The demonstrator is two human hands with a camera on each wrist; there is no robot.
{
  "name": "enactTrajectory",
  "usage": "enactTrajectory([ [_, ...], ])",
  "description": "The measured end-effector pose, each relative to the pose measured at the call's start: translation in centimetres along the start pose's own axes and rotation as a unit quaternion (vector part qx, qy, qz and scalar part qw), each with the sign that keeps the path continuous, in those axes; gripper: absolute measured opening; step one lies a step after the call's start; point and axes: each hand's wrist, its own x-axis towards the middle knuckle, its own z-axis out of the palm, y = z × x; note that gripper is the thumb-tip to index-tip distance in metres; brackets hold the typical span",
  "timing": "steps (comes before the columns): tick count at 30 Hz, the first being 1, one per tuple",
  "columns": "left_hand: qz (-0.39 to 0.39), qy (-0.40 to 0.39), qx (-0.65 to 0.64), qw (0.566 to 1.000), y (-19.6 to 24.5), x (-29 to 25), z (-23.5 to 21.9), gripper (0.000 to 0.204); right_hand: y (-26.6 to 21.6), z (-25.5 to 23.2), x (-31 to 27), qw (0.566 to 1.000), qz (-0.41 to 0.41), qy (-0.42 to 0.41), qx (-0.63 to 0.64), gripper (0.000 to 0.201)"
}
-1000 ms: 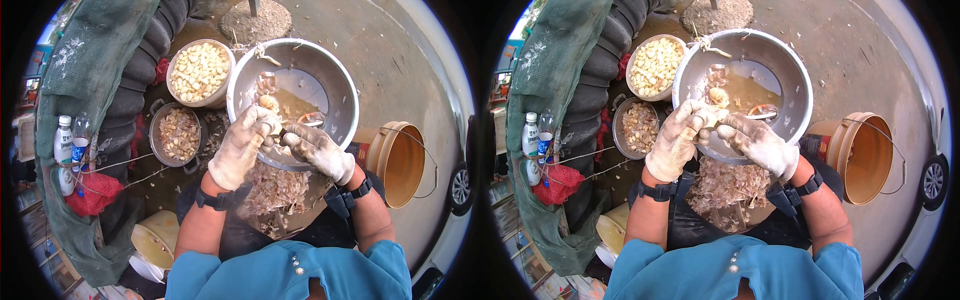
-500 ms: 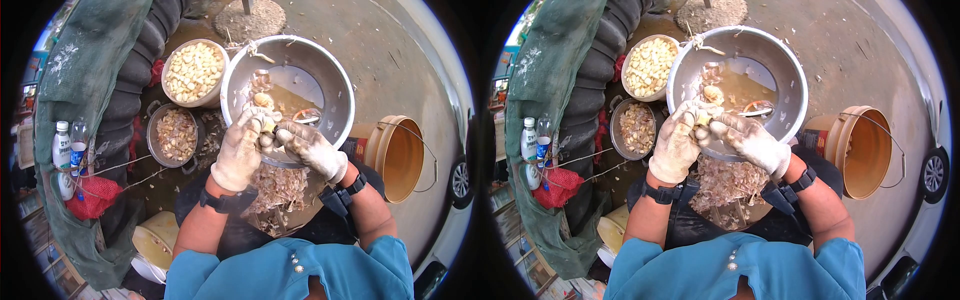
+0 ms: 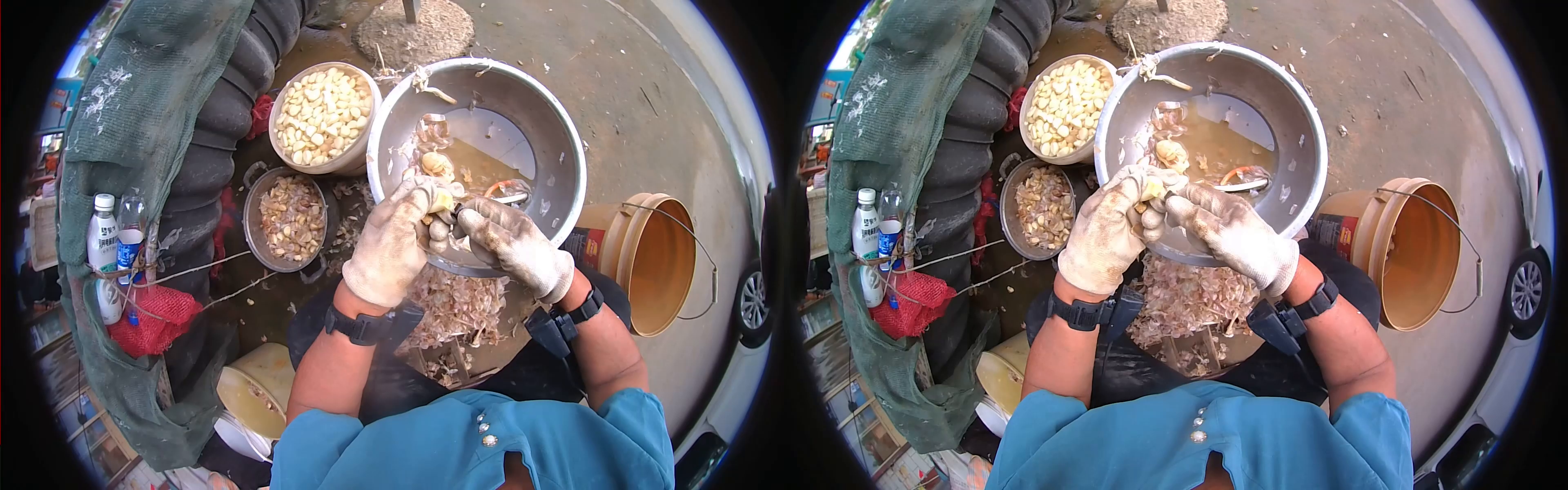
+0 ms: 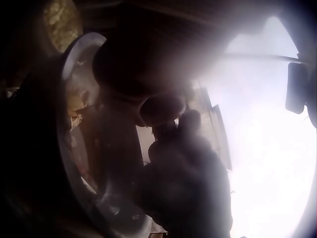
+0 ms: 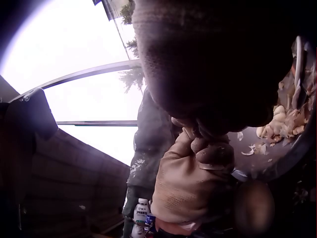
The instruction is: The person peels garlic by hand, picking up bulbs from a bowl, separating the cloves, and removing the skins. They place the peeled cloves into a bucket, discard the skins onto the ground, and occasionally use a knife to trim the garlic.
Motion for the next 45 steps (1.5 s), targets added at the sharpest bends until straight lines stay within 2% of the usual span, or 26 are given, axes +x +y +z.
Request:
enactTrajectory([
  [1,0.000,0.000,0.000,1.000,-0.1,0.0,-0.2,0.037,-0.2,0.0,0.0,1.000,-0.001,0.001,-0.018,0.032],
  [3,0.075,-0.019,0.188,0.979,-0.3,0.1,-0.6,0.037,-0.1,-0.2,0.1,0.999,-0.003,0.001,-0.036,0.032],
  [7,0.061,-0.034,0.173,0.982,-0.5,-0.2,-0.7,0.037,0.3,-0.1,0.2,1.000,0.000,0.009,0.022,0.033],
  [9,0.015,-0.020,0.189,0.982,-0.4,-0.3,-0.4,0.039,0.0,-0.1,0.1,0.999,-0.005,0.024,0.030,0.034],
  [11,0.038,-0.038,0.196,0.979,-0.3,-0.2,-0.1,0.040,-0.3,-0.5,-0.1,0.999,0.020,-0.001,0.039,0.045],
  [15,0.071,-0.072,0.218,0.971,-0.3,0.2,-0.3,0.040,0.1,-0.6,0.2,0.999,0.038,-0.012,-0.002,0.044],
  [16,0.071,-0.071,0.218,0.971,-0.5,0.2,-0.5,0.040,1.1,-0.5,0.6,1.000,-0.007,-0.007,-0.004,0.043],
  [17,0.042,-0.046,0.158,0.985,-0.8,0.2,-0.5,0.040,1.7,-0.4,0.8,0.999,-0.052,-0.002,-0.006,0.043],
  [18,0.014,-0.021,0.097,0.995,-1.0,0.2,-0.5,0.040,1.4,-0.3,0.6,0.999,-0.053,-0.003,-0.006,0.043],
  [21,-0.005,0.021,0.046,0.999,-0.8,0.4,-0.4,0.039,0.7,-0.4,0.2,0.998,-0.052,-0.032,-0.022,0.045],
  [22,-0.005,0.023,0.046,0.999,-0.5,0.3,-0.4,0.039,1.1,-0.6,0.2,0.995,-0.073,-0.067,-0.018,0.047],
  [23,0.060,0.003,0.159,0.985,0.0,0.2,-0.4,0.040,1.5,-0.8,0.4,0.990,-0.094,-0.102,-0.014,0.049],
  [24,0.123,-0.015,0.270,0.955,0.4,0.1,-0.4,0.040,2.3,-0.3,0.7,0.987,-0.133,-0.094,-0.018,0.052],
  [25,0.124,-0.014,0.271,0.955,0.3,0.2,-0.4,0.040,2.5,-0.4,0.7,0.986,-0.134,-0.095,-0.017,0.052],
  [26,0.041,0.028,0.126,0.991,0.1,0.4,-0.4,0.039,2.5,-0.7,0.6,0.988,-0.110,-0.081,-0.076,0.051],
  [27,-0.043,0.069,-0.022,0.996,-0.1,0.6,-0.4,0.038,1.9,-0.8,0.4,0.985,-0.086,-0.066,-0.135,0.051],
  [31,-0.044,0.008,-0.019,0.999,0.1,0.7,-0.9,0.037,0.2,-0.9,0.1,0.993,-0.023,-0.065,-0.096,0.051],
  [32,-0.001,-0.021,0.105,0.994,0.4,0.7,-1.0,0.036,-0.3,-0.7,0.0,0.994,-0.023,-0.040,-0.101,0.049],
  [33,0.042,-0.049,0.226,0.972,0.6,0.6,-1.0,0.035,-0.5,-0.6,-0.1,0.994,-0.023,-0.015,-0.107,0.048],
  [37,0.047,-0.043,0.296,0.953,0.4,0.5,-1.0,0.034,1.0,-1.3,0.3,0.978,-0.084,0.028,-0.187,0.043],
  [39,0.184,0.009,0.488,0.853,-1.1,1.2,-1.4,0.032,0.6,-1.3,0.3,0.966,-0.058,0.055,-0.246,0.037],
  [40,0.183,0.007,0.487,0.854,-1.4,1.3,-1.7,0.032,0.6,-1.4,0.3,0.966,-0.056,0.056,-0.246,0.037],
  [42,0.251,-0.032,0.566,0.785,-1.9,1.2,-1.9,0.037,0.8,-1.4,0.2,0.948,-0.121,0.032,-0.292,0.033],
  [43,0.250,-0.033,0.565,0.785,-2.0,1.2,-1.8,0.037,1.0,-1.5,0.2,0.948,-0.120,0.033,-0.292,0.033],
  [45,0.228,0.034,0.588,0.775,-2.2,1.1,-1.4,0.034,1.5,-1.7,0.2,0.921,-0.197,0.010,-0.335,0.033],
])
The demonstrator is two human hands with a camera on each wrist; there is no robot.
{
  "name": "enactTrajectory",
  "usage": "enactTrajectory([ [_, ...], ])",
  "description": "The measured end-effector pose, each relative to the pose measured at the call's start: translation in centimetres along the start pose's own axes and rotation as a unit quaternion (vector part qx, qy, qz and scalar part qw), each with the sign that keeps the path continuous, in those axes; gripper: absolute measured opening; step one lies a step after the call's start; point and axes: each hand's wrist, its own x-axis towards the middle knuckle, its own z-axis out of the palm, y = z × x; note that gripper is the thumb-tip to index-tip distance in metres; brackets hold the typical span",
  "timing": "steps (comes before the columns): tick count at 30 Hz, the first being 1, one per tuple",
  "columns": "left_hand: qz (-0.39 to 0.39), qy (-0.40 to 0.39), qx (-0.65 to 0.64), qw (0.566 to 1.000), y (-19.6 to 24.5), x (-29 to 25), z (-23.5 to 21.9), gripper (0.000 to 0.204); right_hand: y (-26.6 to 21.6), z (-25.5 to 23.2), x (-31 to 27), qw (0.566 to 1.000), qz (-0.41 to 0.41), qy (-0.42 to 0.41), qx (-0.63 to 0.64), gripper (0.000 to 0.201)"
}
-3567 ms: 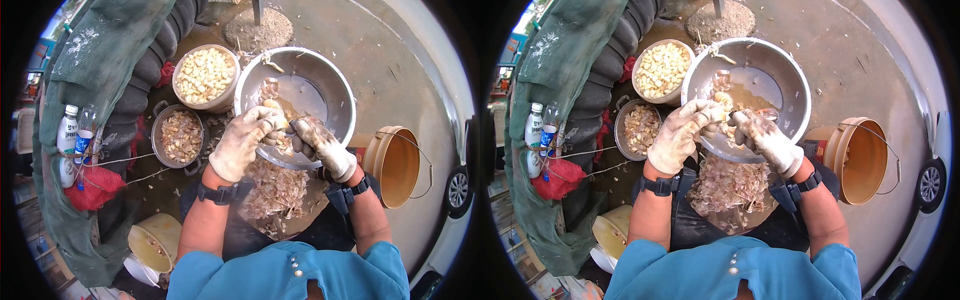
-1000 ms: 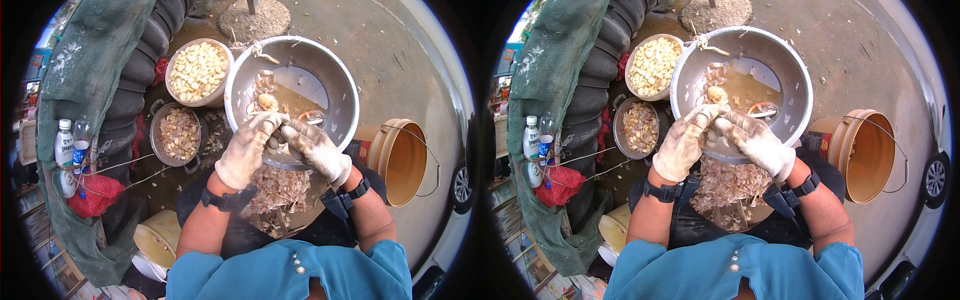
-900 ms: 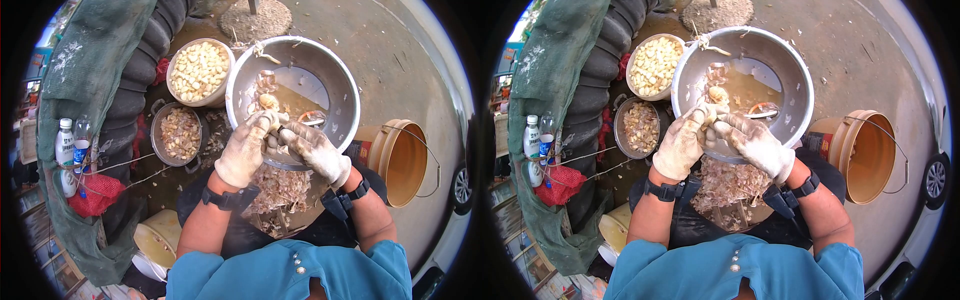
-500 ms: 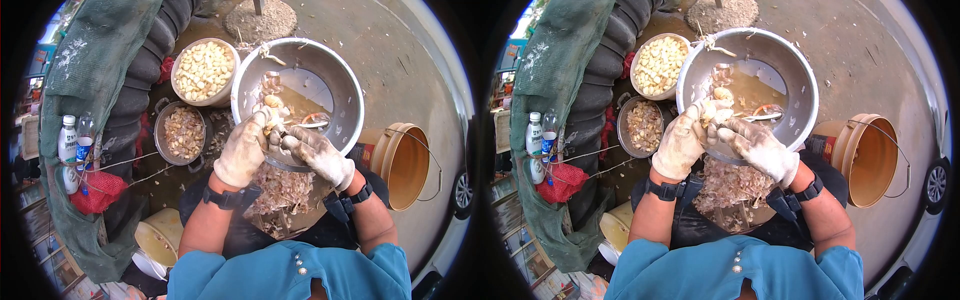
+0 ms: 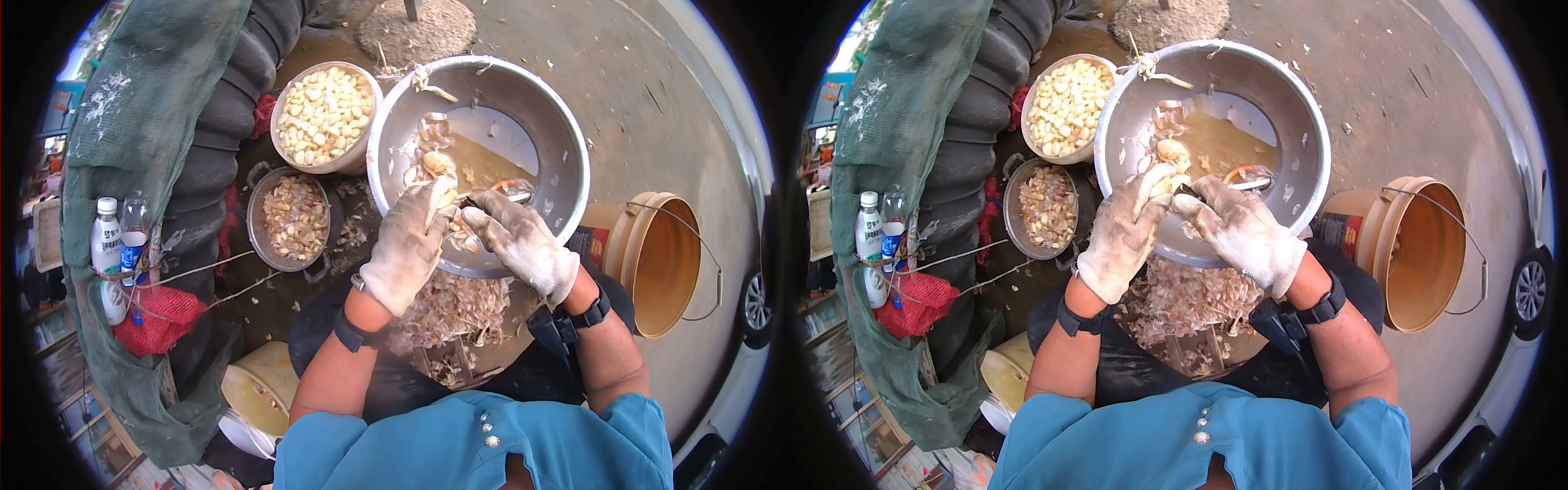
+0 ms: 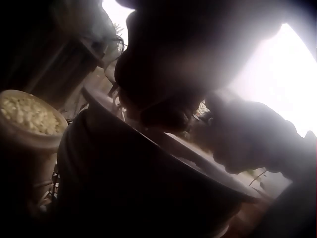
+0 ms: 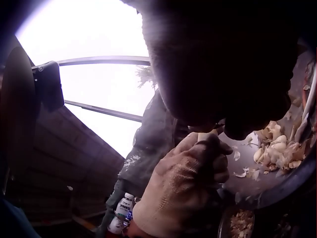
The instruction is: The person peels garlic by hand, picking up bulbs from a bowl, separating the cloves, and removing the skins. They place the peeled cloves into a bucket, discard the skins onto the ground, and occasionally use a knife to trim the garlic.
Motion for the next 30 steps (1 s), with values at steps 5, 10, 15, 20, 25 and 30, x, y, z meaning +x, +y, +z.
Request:
enactTrajectory([
  [5,0.007,-0.018,0.023,1.000,0.4,-0.2,0.0,0.038,0.9,0.7,-0.1,0.993,-0.069,0.033,-0.088,0.028],
  [10,0.027,-0.005,0.092,0.995,0.9,-0.4,0.4,0.042,-1.1,-0.1,0.8,0.982,0.165,-0.046,0.084,0.025],
  [15,0.085,-0.003,0.167,0.982,0.1,-0.9,0.8,0.042,1.0,0.8,0.3,0.998,-0.043,0.000,-0.049,0.026],
  [20,0.017,-0.033,0.089,0.995,0.2,-0.6,1.0,0.040,3.0,1.5,0.2,0.971,-0.154,0.048,-0.174,0.025],
  [25,0.043,-0.013,0.081,0.996,-0.4,-0.6,1.7,0.034,2.2,1.0,0.4,0.967,-0.157,0.058,-0.193,0.025],
  [30,-0.090,-0.024,-0.171,0.981,0.3,0.2,0.6,0.034,0.9,-0.1,0.2,0.995,0.078,0.019,0.061,0.031],
])
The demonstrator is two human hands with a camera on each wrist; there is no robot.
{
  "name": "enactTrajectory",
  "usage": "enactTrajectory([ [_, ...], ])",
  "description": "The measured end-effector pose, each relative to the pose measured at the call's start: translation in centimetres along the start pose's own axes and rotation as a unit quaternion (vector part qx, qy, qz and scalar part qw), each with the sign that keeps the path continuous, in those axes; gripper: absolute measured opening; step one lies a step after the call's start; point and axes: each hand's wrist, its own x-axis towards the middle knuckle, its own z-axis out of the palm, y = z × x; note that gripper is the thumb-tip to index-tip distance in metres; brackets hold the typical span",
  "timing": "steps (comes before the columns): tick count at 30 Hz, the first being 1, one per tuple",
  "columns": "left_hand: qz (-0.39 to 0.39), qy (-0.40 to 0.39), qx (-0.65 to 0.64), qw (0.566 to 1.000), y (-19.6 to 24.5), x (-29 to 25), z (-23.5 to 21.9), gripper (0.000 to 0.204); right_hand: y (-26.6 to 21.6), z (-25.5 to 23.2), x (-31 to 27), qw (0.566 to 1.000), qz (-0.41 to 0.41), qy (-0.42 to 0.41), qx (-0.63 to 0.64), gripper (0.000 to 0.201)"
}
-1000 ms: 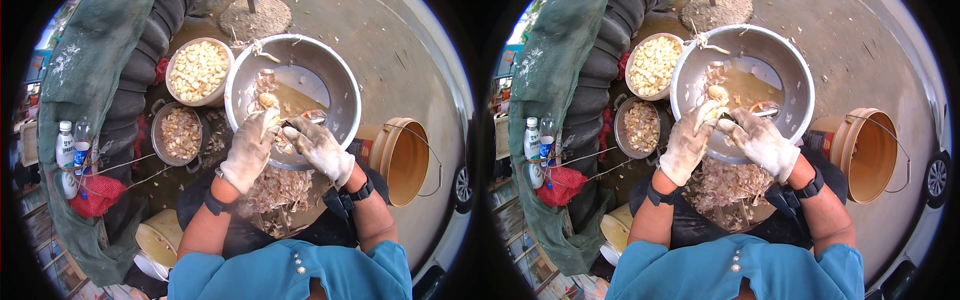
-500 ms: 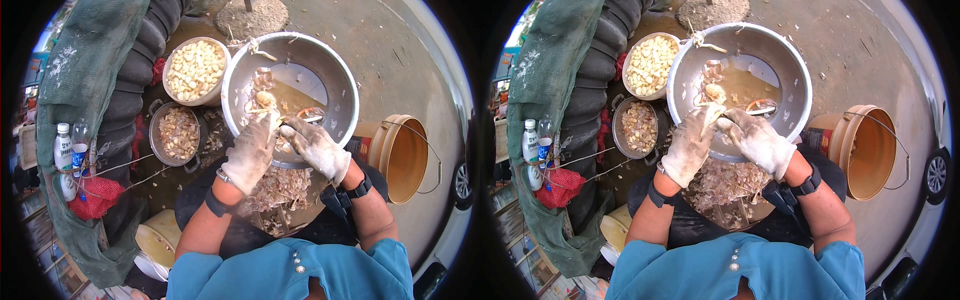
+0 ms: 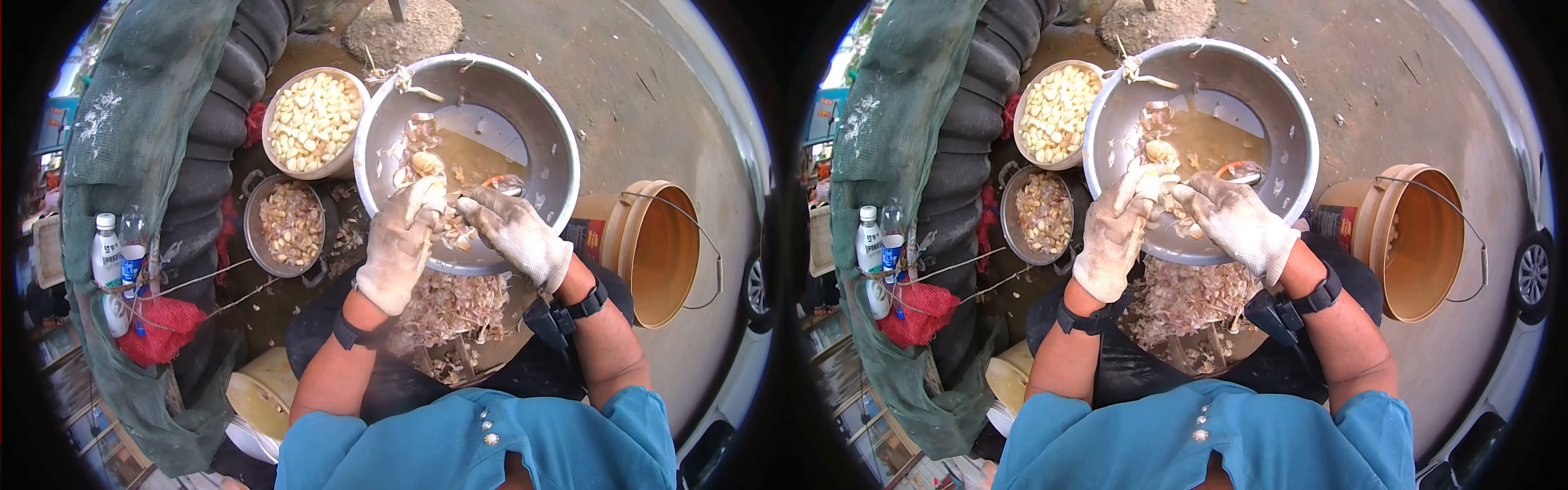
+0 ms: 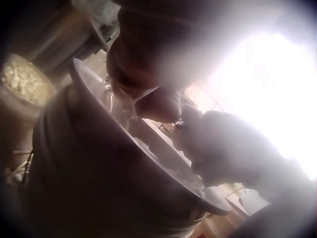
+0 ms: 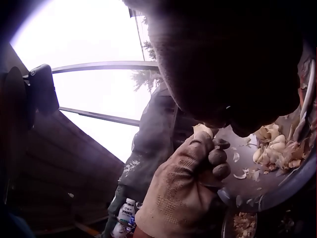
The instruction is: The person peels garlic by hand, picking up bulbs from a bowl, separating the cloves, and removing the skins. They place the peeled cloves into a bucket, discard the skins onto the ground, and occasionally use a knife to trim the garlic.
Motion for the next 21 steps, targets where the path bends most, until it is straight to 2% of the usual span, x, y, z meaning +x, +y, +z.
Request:
enactTrajectory([
  [1,-0.083,0.001,-0.159,0.984,1.1,0.2,-0.1,0.034,-0.1,-0.1,0.0,1.000,-0.001,0.000,-0.001,0.031],
  [2,-0.083,0.003,-0.159,0.984,1.1,0.2,-0.2,0.034,-0.6,-0.3,0.0,0.999,0.032,-0.005,0.021,0.032],
  [3,-0.073,-0.002,-0.170,0.983,1.0,0.1,-0.3,0.034,-0.9,-0.3,0.0,0.997,0.065,-0.009,0.044,0.032],
  [5,-0.063,-0.005,-0.180,0.982,1.1,0.0,-0.6,0.035,-0.7,-0.2,-0.2,0.999,0.034,-0.010,0.005,0.032],
  [7,0.045,-0.040,-0.065,0.996,1.4,0.0,-1.2,0.032,-0.7,-0.1,-0.1,0.999,0.001,-0.011,-0.035,0.032],
  [8,0.045,-0.040,-0.064,0.996,1.9,0.0,-1.3,0.032,-0.9,-0.2,0.1,0.999,0.033,-0.029,-0.009,0.032],
  [9,-0.016,-0.033,-0.147,0.988,2.6,0.0,-1.3,0.029,-1.0,-0.2,0.3,0.997,0.066,-0.046,0.016,0.032],
  [10,-0.076,-0.026,-0.229,0.970,2.9,0.0,-1.3,0.026,-0.1,0.1,0.2,0.997,0.064,-0.046,0.016,0.032],
  [11,-0.076,-0.025,-0.228,0.970,2.6,0.0,-1.1,0.026,1.6,0.7,0.1,0.998,-0.029,-0.033,-0.052,0.032],
  [12,-0.089,-0.006,-0.284,0.955,2.3,0.2,-0.9,0.023,1.6,0.9,0.2,0.985,-0.121,-0.020,-0.119,0.032],
  [13,-0.101,0.013,-0.339,0.935,2.1,0.2,-0.8,0.021,0.5,0.4,-0.2,0.998,-0.033,-0.047,-0.034,0.032],
  [14,-0.101,0.014,-0.339,0.935,2.1,0.2,-0.9,0.021,0.9,0.4,-0.1,0.998,-0.034,-0.048,-0.035,0.032],
  [16,-0.127,-0.010,-0.288,0.949,2.8,0.1,-1.5,0.020,1.5,0.3,0.1,0.972,-0.188,-0.006,-0.143,0.032],
  [17,-0.127,-0.009,-0.287,0.949,2.9,0.1,-1.7,0.020,1.4,0.2,0.0,0.972,-0.189,-0.006,-0.143,0.032],
  [18,-0.125,-0.019,-0.271,0.954,2.9,0.0,-1.9,0.019,-0.1,-0.1,0.0,0.996,-0.075,-0.019,-0.036,0.033],
  [19,-0.123,-0.029,-0.254,0.959,2.9,-0.1,-2.0,0.019,-1.0,-0.5,0.0,0.996,0.042,-0.032,0.072,0.034],
  [20,-0.124,-0.029,-0.255,0.959,2.8,-0.1,-2.0,0.019,-1.3,-0.7,0.0,0.996,0.043,-0.033,0.072,0.034],
  [21,-0.058,-0.035,-0.174,0.982,2.5,0.0,-2.1,0.018,-1.5,-0.9,0.1,0.997,0.041,-0.035,0.063,0.034],
])
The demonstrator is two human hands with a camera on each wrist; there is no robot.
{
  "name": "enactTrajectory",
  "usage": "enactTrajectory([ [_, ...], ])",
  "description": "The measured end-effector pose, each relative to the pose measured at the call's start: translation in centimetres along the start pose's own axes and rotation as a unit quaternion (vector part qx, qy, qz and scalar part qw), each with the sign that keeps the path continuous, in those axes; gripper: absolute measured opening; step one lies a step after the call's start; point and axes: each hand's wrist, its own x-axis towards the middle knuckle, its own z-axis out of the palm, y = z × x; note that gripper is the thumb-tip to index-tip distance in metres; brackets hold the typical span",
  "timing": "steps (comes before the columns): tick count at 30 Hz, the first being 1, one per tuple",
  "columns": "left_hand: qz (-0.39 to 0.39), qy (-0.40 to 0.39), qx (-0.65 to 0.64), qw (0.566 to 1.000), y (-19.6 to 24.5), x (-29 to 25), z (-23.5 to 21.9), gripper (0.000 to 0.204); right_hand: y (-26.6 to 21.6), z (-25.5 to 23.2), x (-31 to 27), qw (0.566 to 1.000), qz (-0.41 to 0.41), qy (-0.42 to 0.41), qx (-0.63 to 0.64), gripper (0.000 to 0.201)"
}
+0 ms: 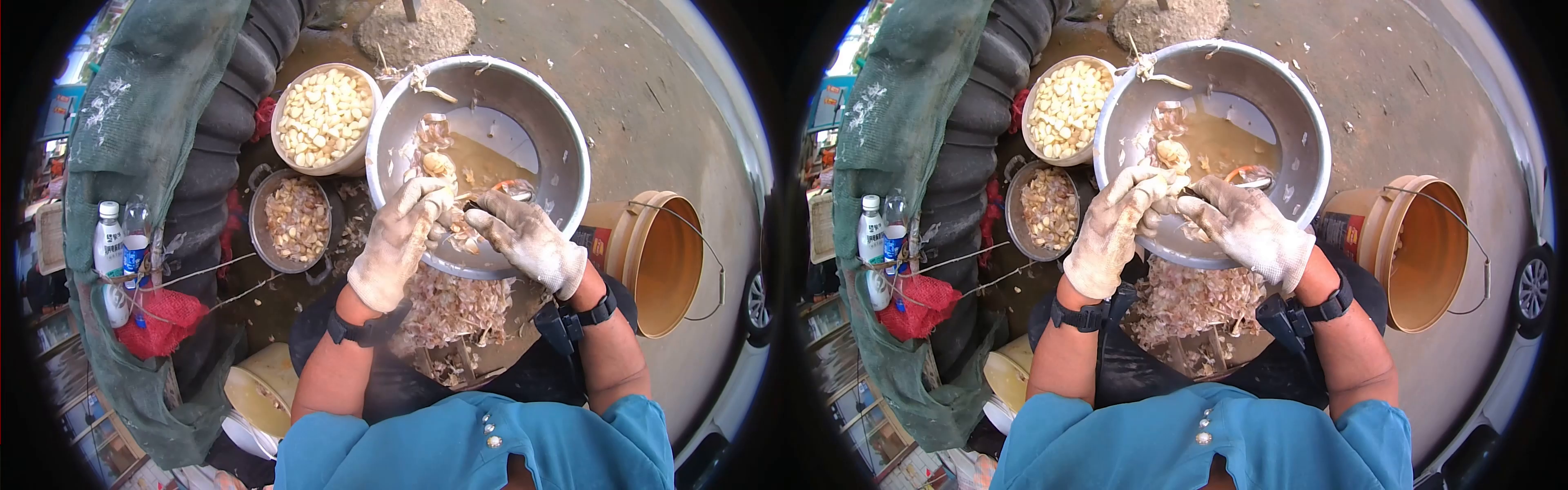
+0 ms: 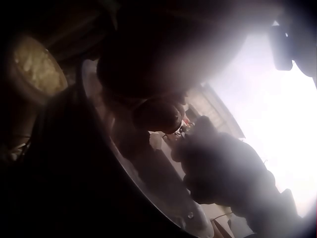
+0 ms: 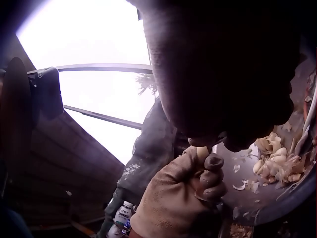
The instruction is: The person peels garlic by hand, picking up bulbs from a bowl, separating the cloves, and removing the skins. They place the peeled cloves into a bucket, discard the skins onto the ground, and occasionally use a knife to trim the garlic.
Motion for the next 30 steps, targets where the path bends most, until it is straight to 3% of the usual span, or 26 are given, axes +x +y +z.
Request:
enactTrajectory([
  [1,0.062,-0.013,0.086,0.994,-0.1,0.1,-0.2,0.018,-0.1,0.0,0.0,1.000,-0.002,-0.002,-0.010,0.035],
  [5,0.050,-0.047,0.107,0.992,0.4,0.2,-0.8,0.018,0.3,0.4,-0.1,0.999,-0.033,0.015,-0.034,0.036],
  [7,0.195,-0.075,0.204,0.956,-0.1,0.5,-1.3,0.018,-0.1,0.4,-0.1,0.998,-0.026,0.018,-0.057,0.036],
  [11,0.194,-0.077,0.191,0.959,-0.4,0.5,-1.5,0.016,0.2,0.6,-0.2,0.998,-0.036,0.010,-0.055,0.039],
  [13,0.073,-0.100,0.100,0.987,0.3,0.4,-1.5,0.015,0.3,0.6,-0.3,0.997,-0.053,0.011,-0.057,0.041],
  [14,0.073,-0.099,0.100,0.987,0.4,0.3,-1.6,0.015,0.3,0.7,-0.3,0.997,-0.053,0.010,-0.057,0.041],
  [16,0.110,-0.121,0.163,0.973,0.4,0.3,-2.0,0.035,0.5,0.8,-0.2,0.997,-0.051,0.004,-0.061,0.041],
  [26,0.117,-0.153,0.186,0.964,0.3,0.5,-2.5,0.037,0.3,0.7,-0.2,0.995,-0.043,-0.037,-0.080,0.042],
  [30,0.133,-0.115,0.114,0.978,-0.9,0.6,-1.6,0.039,1.1,0.9,-0.5,0.995,-0.047,-0.039,-0.075,0.042],
])
